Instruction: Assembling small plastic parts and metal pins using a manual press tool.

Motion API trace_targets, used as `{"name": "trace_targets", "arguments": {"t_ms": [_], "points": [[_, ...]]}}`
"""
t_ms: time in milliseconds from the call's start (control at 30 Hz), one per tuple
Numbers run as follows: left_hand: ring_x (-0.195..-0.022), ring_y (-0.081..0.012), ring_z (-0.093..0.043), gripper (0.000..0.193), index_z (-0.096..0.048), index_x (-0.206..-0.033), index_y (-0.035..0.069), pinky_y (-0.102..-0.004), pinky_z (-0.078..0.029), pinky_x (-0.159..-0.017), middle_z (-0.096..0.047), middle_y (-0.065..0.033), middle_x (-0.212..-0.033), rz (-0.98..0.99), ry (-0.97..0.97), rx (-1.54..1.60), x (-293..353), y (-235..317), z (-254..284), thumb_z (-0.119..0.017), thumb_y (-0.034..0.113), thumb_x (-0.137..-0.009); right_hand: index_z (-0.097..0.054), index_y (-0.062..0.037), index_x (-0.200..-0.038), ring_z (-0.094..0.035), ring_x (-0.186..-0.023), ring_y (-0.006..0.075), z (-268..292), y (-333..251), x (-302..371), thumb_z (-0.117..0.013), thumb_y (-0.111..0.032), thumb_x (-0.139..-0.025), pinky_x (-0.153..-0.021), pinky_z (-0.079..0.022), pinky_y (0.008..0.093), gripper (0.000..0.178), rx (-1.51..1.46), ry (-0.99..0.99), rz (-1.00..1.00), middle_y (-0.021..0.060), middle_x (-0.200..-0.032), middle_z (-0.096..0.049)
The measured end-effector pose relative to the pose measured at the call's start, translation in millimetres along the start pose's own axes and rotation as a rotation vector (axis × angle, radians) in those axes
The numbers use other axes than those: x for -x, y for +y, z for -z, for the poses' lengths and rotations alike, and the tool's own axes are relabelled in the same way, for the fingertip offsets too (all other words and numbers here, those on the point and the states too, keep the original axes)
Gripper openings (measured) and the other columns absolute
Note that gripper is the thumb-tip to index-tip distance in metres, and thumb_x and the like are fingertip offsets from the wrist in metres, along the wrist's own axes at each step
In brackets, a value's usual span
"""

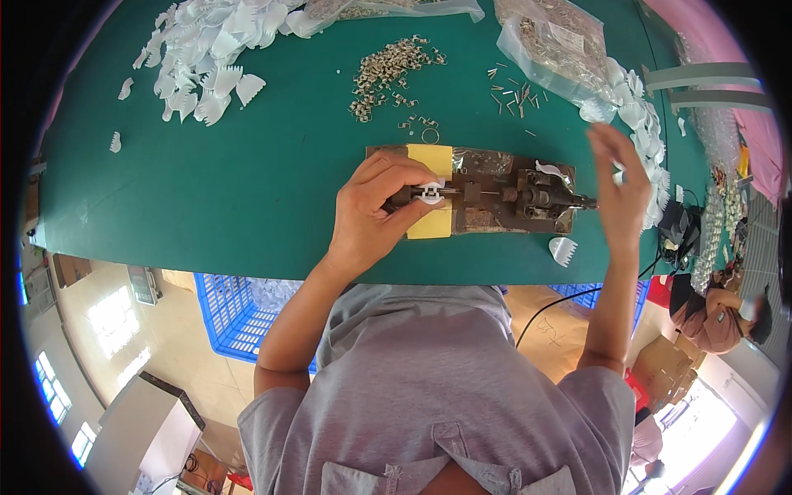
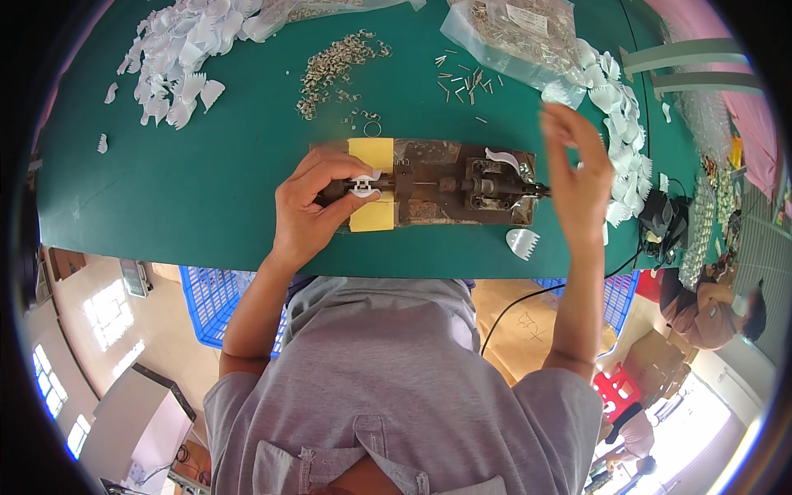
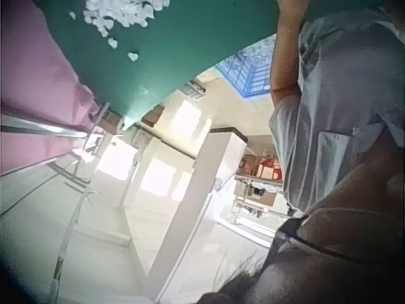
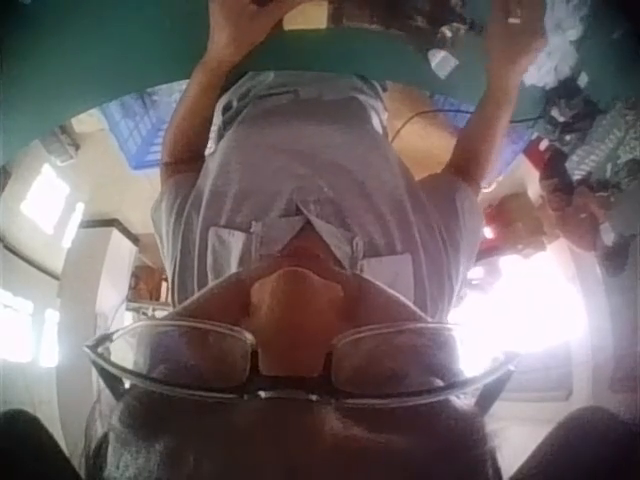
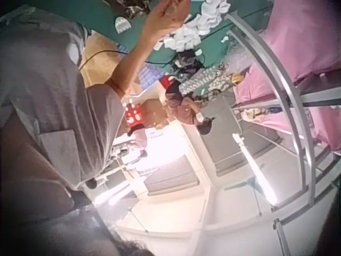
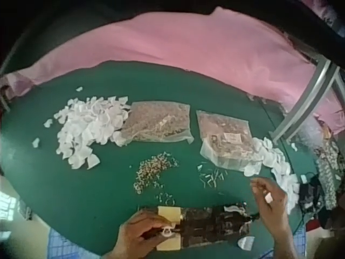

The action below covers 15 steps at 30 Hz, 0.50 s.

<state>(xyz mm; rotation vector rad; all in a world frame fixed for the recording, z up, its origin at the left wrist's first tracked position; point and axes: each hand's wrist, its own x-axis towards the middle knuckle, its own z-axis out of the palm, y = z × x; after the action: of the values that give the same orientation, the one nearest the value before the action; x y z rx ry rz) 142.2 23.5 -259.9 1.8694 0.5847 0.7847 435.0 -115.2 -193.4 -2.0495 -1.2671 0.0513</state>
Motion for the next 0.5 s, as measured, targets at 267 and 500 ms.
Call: {"name": "trace_targets", "arguments": {"t_ms": [267, 500], "points": [[-0.094, -0.0195, -0.066, 0.024, -0.074, -0.101, 0.004, -0.0312, -0.055, -0.078, -0.074, -0.0044, -0.100, 0.028, 0.026, 0.033, 0, 0, -2, -0.086, 0.000, -0.081, -0.073, 0.0019, -0.119, -0.070, -0.098, 0.0135, 13, 51, 78, -0.062, -0.009, -0.106, -0.089, -0.054, 0.0267, 0.020, -0.156, 0.091, -0.307, 0.0089, -0.107, -0.076], [-0.091, -0.0198, -0.066, 0.023, -0.074, -0.098, 0.004, -0.0327, -0.054, -0.076, -0.074, -0.0052, -0.097, 0.017, 0.038, -0.017, -2, 1, -2, -0.087, 0.000, -0.079, -0.073, 0.0015, -0.116, -0.069, -0.092, 0.0151, 14, 63, 80, -0.062, -0.007, -0.105, -0.085, -0.053, 0.0277, 0.017, -0.027, 0.106, -0.240, 0.0092, -0.105, -0.075]]}}
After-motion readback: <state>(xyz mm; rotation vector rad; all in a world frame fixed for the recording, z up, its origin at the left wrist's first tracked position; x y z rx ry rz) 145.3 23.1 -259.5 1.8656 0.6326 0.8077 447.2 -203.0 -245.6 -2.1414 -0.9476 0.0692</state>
